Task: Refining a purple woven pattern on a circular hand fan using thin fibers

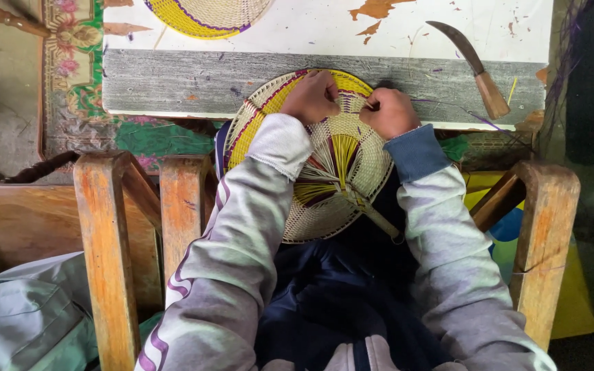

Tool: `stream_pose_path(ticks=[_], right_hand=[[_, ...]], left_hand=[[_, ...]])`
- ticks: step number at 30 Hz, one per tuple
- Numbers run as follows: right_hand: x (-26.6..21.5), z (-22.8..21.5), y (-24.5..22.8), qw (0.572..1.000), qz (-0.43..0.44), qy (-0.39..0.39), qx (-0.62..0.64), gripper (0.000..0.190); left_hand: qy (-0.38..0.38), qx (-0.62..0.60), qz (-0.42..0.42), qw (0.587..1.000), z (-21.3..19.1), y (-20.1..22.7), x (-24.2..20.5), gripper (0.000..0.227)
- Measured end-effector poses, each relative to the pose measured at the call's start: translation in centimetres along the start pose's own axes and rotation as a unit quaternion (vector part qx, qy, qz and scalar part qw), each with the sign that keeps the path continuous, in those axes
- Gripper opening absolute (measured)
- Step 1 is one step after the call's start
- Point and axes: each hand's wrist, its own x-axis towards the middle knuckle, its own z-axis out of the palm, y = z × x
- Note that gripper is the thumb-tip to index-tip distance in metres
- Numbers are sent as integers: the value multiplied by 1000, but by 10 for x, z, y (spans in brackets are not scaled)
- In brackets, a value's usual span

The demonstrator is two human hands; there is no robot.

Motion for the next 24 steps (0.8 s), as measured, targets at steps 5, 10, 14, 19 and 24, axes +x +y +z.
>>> stream_pose_path(ticks=[5,10,14,19,24], right_hand=[[2,3,3,1000,4,6,-10,34],[4,5,8,1000,-3,4,-20,33],[2,4,15,994,-99,37,6,16],[4,3,16,993,-110,38,15,14],[16,2,15,990,-127,51,24,11]], left_hand=[[-2,3,2,1000,0,-2,2,37],[-3,6,-2,1000,-3,6,0,42],[-32,46,-62,997,-9,30,-3,37],[-36,80,-82,993,-1,25,8,43],[-15,73,-29,997,1,8,28,37]])
